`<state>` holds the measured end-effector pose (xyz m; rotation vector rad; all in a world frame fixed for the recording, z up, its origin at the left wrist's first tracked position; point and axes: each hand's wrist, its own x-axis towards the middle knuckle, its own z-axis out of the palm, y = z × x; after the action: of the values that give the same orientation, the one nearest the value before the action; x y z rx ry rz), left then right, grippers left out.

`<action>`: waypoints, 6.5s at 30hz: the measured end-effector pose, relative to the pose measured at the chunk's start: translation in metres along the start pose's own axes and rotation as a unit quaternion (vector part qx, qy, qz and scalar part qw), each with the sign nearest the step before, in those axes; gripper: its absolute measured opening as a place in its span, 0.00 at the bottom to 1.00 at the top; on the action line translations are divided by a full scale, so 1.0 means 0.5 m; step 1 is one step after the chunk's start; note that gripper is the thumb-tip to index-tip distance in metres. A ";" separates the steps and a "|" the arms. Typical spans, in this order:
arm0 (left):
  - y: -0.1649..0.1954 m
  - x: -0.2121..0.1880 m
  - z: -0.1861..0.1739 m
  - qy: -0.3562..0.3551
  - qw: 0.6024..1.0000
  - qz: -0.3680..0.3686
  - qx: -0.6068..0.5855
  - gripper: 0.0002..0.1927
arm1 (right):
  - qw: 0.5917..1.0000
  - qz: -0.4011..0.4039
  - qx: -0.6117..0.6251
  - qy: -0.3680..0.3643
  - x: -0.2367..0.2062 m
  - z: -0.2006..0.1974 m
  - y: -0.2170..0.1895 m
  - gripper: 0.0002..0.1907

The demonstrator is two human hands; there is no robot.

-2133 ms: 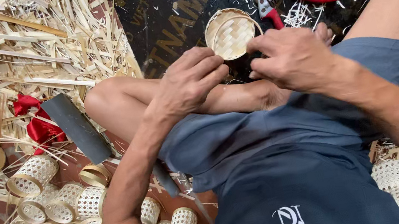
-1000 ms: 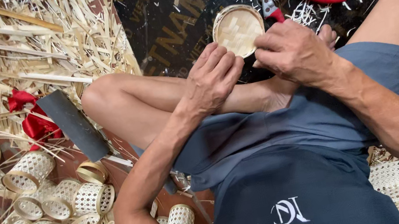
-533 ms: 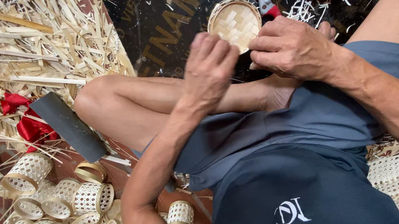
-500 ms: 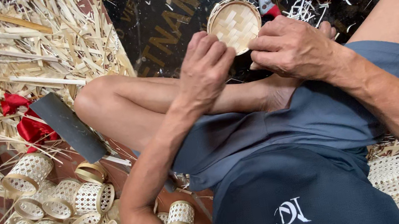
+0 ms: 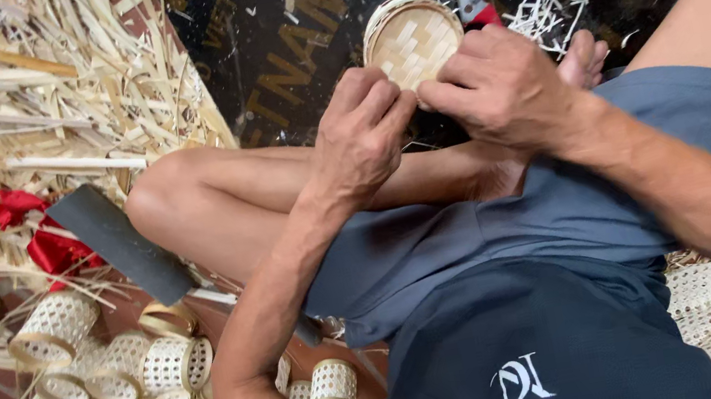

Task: The person sits on the floor assembling woven bamboo basket lids. They press a woven bamboo disc into a bamboo rim ring, fit and trim bamboo strips by hand, use pliers to cut and secure strip ends, and set finished lids with the pile of completed baskets beside them.

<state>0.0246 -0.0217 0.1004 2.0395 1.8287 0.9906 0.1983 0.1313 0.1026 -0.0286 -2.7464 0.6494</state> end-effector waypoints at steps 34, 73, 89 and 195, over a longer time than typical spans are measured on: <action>-0.054 0.010 -0.006 -0.015 0.993 0.116 -0.015 0.11 | 0.991 -0.058 0.080 -0.090 0.009 -0.015 0.056 0.14; -0.022 0.011 0.013 0.015 0.999 0.022 0.035 0.12 | 0.998 0.032 0.020 0.052 -0.011 0.036 0.012 0.08; 0.030 0.001 0.044 0.047 0.990 -0.081 0.108 0.16 | 0.996 0.031 0.030 0.079 -0.024 0.050 0.011 0.10; -0.010 0.016 0.062 0.086 0.989 -0.120 -0.008 0.08 | 0.852 0.233 0.446 -0.145 0.015 0.040 0.164 0.10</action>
<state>0.0395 -0.0050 0.0773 1.7188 2.0850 1.1338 0.1808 0.1968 0.0519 -0.4172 -2.3996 2.1476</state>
